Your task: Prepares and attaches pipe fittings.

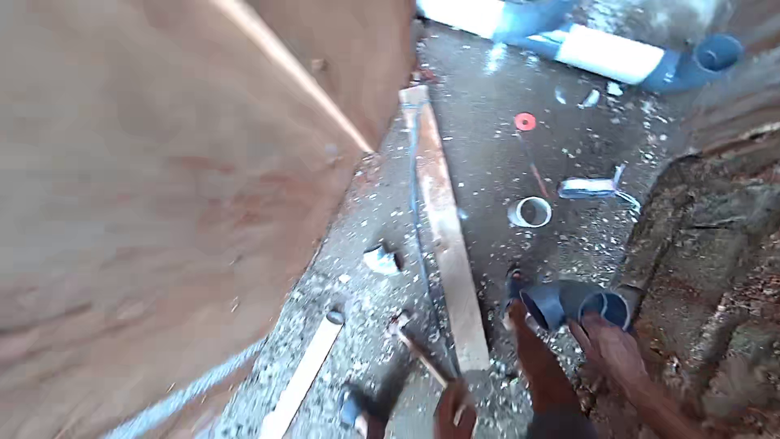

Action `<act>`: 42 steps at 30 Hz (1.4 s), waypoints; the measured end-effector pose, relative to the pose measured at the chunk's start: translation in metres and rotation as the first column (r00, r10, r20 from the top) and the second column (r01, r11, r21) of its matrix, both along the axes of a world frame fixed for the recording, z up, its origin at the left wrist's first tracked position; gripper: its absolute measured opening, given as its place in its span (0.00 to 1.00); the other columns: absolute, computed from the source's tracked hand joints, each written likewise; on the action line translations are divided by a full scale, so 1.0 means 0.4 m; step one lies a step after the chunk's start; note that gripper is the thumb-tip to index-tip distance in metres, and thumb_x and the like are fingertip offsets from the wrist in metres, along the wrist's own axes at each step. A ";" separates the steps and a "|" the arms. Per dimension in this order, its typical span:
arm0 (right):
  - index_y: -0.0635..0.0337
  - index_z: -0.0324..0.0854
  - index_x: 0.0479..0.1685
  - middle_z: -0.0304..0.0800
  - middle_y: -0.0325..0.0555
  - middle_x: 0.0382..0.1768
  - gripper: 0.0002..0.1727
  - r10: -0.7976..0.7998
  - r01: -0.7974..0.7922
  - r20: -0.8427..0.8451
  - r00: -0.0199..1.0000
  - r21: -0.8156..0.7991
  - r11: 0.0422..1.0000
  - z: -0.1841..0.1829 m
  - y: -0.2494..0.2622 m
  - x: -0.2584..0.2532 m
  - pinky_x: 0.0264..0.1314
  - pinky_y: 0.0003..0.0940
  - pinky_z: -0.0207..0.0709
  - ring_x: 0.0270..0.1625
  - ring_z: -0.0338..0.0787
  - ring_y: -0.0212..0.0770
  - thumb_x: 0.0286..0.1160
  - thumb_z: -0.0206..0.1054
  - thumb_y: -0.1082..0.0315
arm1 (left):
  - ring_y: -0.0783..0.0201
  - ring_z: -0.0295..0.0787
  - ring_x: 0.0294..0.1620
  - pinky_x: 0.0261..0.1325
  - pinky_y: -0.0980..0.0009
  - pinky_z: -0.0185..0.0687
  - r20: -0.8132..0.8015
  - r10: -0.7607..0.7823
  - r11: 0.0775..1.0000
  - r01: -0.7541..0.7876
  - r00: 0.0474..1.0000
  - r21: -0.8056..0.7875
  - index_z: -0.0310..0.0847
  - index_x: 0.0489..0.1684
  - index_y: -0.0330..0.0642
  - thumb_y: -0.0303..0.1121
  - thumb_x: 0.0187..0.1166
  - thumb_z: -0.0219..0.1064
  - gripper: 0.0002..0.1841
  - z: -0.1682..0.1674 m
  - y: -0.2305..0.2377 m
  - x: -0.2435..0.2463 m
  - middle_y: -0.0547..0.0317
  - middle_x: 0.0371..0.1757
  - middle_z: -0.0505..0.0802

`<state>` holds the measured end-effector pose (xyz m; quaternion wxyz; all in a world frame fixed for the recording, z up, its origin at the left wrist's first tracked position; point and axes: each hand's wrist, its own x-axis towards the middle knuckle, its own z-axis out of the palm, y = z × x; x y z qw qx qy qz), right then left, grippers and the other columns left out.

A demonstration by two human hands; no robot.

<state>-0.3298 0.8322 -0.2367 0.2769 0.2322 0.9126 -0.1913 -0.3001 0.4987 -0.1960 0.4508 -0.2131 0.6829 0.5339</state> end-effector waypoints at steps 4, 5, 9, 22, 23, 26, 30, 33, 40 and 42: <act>0.78 0.86 0.37 0.90 0.75 0.41 0.25 0.120 -0.131 -0.256 0.959 -0.026 0.991 0.312 -0.548 0.243 0.46 0.71 0.83 0.46 0.92 0.75 0.84 0.60 0.59 | 0.52 0.87 0.63 0.68 0.56 0.83 0.041 0.207 0.910 -0.208 0.978 0.358 0.69 0.77 0.25 0.31 0.85 0.59 0.25 0.047 -0.166 -0.027 0.34 0.67 0.86; 0.76 0.86 0.31 0.90 0.71 0.36 0.25 0.125 -0.123 -0.316 0.940 0.027 0.992 0.358 -0.692 0.320 0.40 0.66 0.85 0.39 0.93 0.71 0.81 0.59 0.57 | 0.52 0.86 0.61 0.66 0.55 0.83 0.119 0.245 0.888 -0.272 0.962 0.372 0.70 0.75 0.25 0.30 0.85 0.60 0.23 0.092 -0.233 0.011 0.36 0.66 0.85; 0.79 0.86 0.30 0.90 0.72 0.34 0.26 0.125 -0.127 -0.380 0.916 0.021 0.992 0.415 -1.113 0.401 0.37 0.66 0.85 0.36 0.94 0.70 0.83 0.59 0.60 | 0.52 0.87 0.58 0.65 0.55 0.82 0.042 0.452 0.865 -0.449 0.891 0.225 0.65 0.78 0.25 0.27 0.83 0.64 0.26 0.213 -0.565 0.100 0.33 0.60 0.87; 0.71 0.86 0.28 0.87 0.64 0.27 0.19 -0.290 0.285 -0.001 0.957 -0.181 0.941 0.331 -1.269 0.347 0.46 0.68 0.75 0.37 0.89 0.62 0.82 0.65 0.63 | 0.45 0.72 0.85 0.88 0.37 0.55 -0.617 -0.552 0.809 0.540 0.561 -0.232 0.83 0.74 0.39 0.28 0.79 0.66 0.23 0.094 -0.952 0.350 0.48 0.78 0.85; 0.73 0.87 0.30 0.88 0.67 0.29 0.20 -0.227 0.226 0.010 0.974 -0.139 0.964 0.293 -1.254 0.349 0.48 0.70 0.75 0.40 0.89 0.66 0.83 0.65 0.62 | 0.45 0.66 0.89 0.89 0.34 0.51 -0.502 -0.662 0.736 0.607 0.556 -0.299 0.81 0.77 0.42 0.29 0.79 0.66 0.24 0.041 -0.974 0.330 0.50 0.83 0.80; 0.73 0.87 0.49 0.90 0.72 0.54 0.22 0.058 -0.060 0.165 0.984 0.005 0.998 0.152 -1.217 0.296 0.60 0.73 0.76 0.58 0.90 0.73 0.90 0.56 0.60 | 0.42 0.74 0.81 0.81 0.40 0.67 -0.013 -0.687 0.655 0.611 0.727 -0.445 0.80 0.74 0.38 0.34 0.81 0.62 0.22 -0.155 -1.006 0.223 0.42 0.79 0.81; 0.75 0.86 0.51 0.88 0.73 0.59 0.19 0.345 -0.351 0.099 0.933 0.045 0.935 -0.085 -1.182 0.226 0.58 0.71 0.79 0.58 0.89 0.75 0.89 0.57 0.65 | 0.42 0.73 0.83 0.86 0.45 0.64 -0.019 -0.457 0.842 0.426 0.889 -0.330 0.70 0.84 0.35 0.36 0.91 0.53 0.25 -0.342 -1.095 0.041 0.36 0.81 0.79; 0.75 0.88 0.43 0.91 0.72 0.48 0.17 0.430 -0.435 -0.222 0.875 0.029 0.900 -0.319 -1.180 0.189 0.49 0.70 0.83 0.49 0.93 0.74 0.85 0.61 0.66 | 0.40 0.72 0.83 0.85 0.43 0.65 -0.172 -0.422 0.860 0.333 0.890 -0.386 0.67 0.85 0.36 0.36 0.86 0.63 0.29 -0.600 -1.168 -0.027 0.35 0.81 0.77; 0.70 0.88 0.33 0.90 0.61 0.36 0.22 0.398 -0.488 -0.548 0.736 -0.023 0.872 -0.806 -1.342 -0.001 0.36 0.63 0.83 0.36 0.92 0.63 0.83 0.59 0.59 | 0.38 0.59 0.90 0.88 0.38 0.57 -0.267 -0.614 0.772 0.496 0.742 -0.397 0.48 0.95 0.43 0.53 0.64 0.83 0.58 -1.108 -1.301 -0.228 0.36 0.90 0.65; 0.68 0.88 0.30 0.90 0.59 0.33 0.22 0.400 -0.504 -0.636 0.660 0.020 0.863 -0.891 -1.410 -0.039 0.33 0.59 0.83 0.34 0.92 0.61 0.81 0.59 0.59 | 0.42 0.65 0.87 0.87 0.42 0.61 -0.288 -0.596 0.799 0.516 0.750 -0.309 0.51 0.94 0.42 0.54 0.58 0.86 0.61 -1.167 -1.315 -0.270 0.36 0.87 0.70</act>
